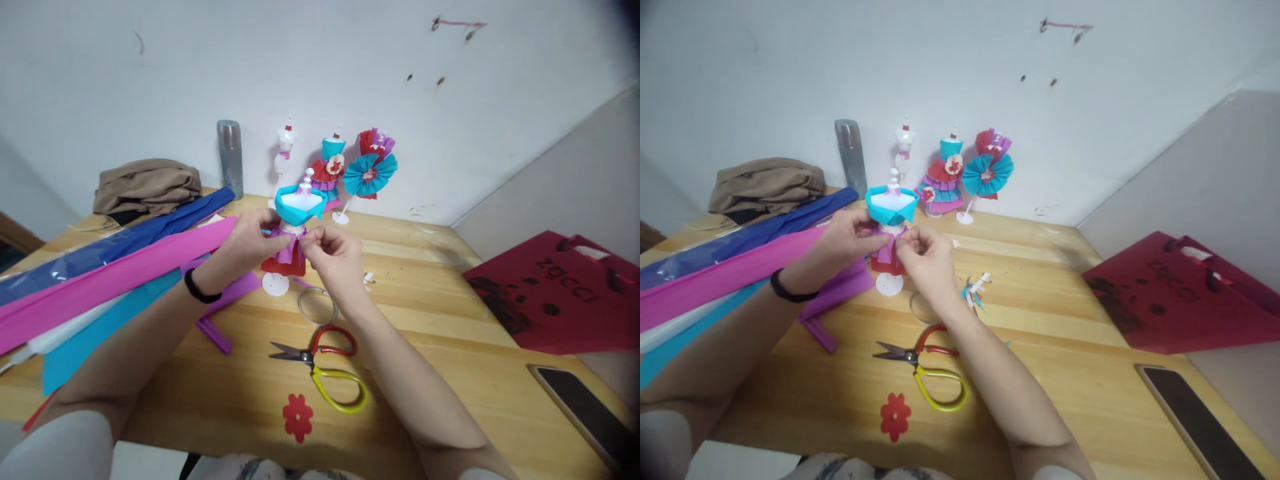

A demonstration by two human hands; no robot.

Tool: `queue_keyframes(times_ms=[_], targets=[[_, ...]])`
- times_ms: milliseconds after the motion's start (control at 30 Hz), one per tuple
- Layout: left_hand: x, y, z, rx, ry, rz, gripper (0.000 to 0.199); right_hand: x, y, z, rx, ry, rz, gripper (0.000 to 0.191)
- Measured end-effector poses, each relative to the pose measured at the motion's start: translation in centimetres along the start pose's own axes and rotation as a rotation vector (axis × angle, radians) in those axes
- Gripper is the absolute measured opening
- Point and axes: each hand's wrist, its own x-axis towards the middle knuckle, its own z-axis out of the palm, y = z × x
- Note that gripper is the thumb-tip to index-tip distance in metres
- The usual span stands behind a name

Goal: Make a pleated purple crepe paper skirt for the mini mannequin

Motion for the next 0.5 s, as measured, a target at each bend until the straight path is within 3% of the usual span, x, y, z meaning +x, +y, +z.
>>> queue_keyframes(times_ms=[233, 500], targets=[[-0.25, 0.19, 0.18, 0.012, -0.007, -0.017, 0.034, -0.31, 0.54, 0.05, -0.137, 0.031, -0.099, 0.009], [-0.31, 0.8, -0.22, 0.044, -0.045, 0.031, 0.025, -0.71, 0.08, -0.43, -0.128, -0.027, -0.123, 0.015]])
